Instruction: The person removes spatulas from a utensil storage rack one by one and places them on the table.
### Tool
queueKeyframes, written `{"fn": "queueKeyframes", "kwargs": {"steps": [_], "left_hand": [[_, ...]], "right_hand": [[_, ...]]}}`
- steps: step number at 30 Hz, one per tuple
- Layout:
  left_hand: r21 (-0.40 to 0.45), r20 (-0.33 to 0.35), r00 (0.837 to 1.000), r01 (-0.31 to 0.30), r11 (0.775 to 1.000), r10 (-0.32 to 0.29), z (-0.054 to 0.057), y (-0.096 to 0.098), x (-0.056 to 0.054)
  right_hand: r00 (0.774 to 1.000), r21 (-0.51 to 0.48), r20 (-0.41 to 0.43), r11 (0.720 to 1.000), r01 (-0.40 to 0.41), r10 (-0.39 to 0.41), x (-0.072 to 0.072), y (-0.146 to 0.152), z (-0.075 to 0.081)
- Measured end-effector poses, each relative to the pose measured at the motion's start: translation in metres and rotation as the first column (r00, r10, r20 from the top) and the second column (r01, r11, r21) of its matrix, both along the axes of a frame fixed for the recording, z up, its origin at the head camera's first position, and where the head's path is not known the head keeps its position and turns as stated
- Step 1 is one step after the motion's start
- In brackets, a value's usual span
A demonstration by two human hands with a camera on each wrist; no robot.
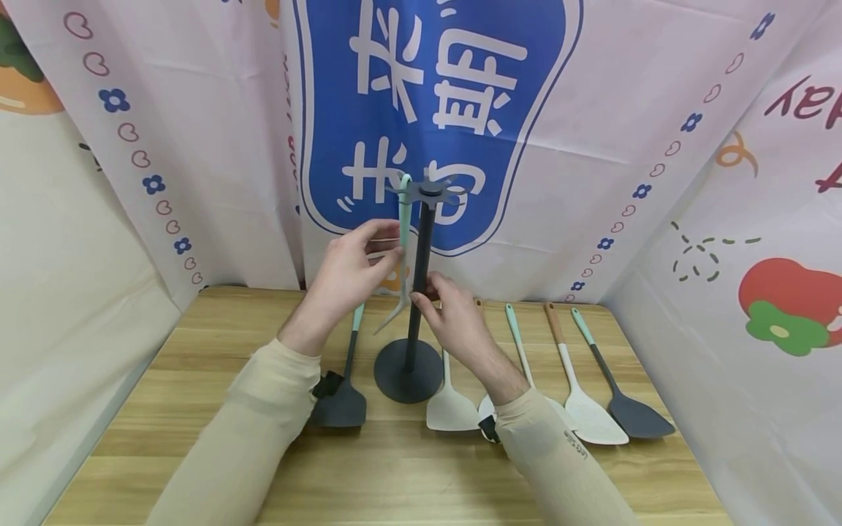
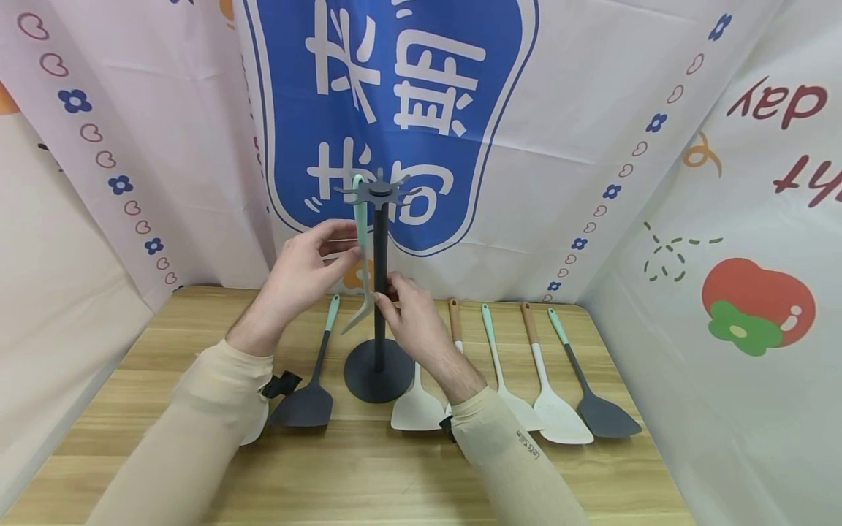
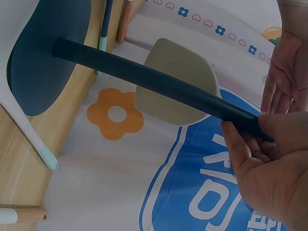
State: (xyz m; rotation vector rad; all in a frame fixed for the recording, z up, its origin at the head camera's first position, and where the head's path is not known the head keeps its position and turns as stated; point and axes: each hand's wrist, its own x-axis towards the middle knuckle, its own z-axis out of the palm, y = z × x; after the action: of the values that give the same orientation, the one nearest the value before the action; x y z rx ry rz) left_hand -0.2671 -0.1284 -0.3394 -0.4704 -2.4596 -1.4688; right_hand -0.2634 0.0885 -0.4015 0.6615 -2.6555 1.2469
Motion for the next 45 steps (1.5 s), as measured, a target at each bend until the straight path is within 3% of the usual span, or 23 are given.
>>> {"fn": "queueKeyframes", "kwargs": {"steps": [7, 16, 25, 35, 45], "left_hand": [[0.046, -0.002, 0.999, 0.039, 0.998, -0.039, 0.003, 0.006, -0.003], [0.025, -0.023, 0.999, 0.04, 0.999, -0.04, 0.005, 0.003, -0.006], [0.013, -0.042, 0.999, 0.006, 1.0, -0.005, 0.008, -0.003, -0.009], [0.003, 0.0, 0.999, -0.035, 0.999, 0.035, 0.012, -0.013, -0.01], [-0.007, -0.015, 0.997, -0.079, 0.997, 0.079, 0.008, -0.031, -0.009]], "right_hand": [[1.0, 0.004, -0.006, 1.0, -0.003, 0.003, 0.0, 0.0, 0.001], [1.0, 0.001, -0.001, 1.0, 0.003, -0.003, 0.001, 0.0, 0.0], [1.0, -0.002, -0.011, 1.0, -0.005, 0.005, 0.0, 0.0, 0.0], [1.0, 0.004, 0.004, 1.0, 0.003, -0.003, 0.0, 0.0, 0.0], [1.0, -0.001, 0.005, 1.0, 0.004, -0.004, 0.001, 0.0, 0.001]]}}
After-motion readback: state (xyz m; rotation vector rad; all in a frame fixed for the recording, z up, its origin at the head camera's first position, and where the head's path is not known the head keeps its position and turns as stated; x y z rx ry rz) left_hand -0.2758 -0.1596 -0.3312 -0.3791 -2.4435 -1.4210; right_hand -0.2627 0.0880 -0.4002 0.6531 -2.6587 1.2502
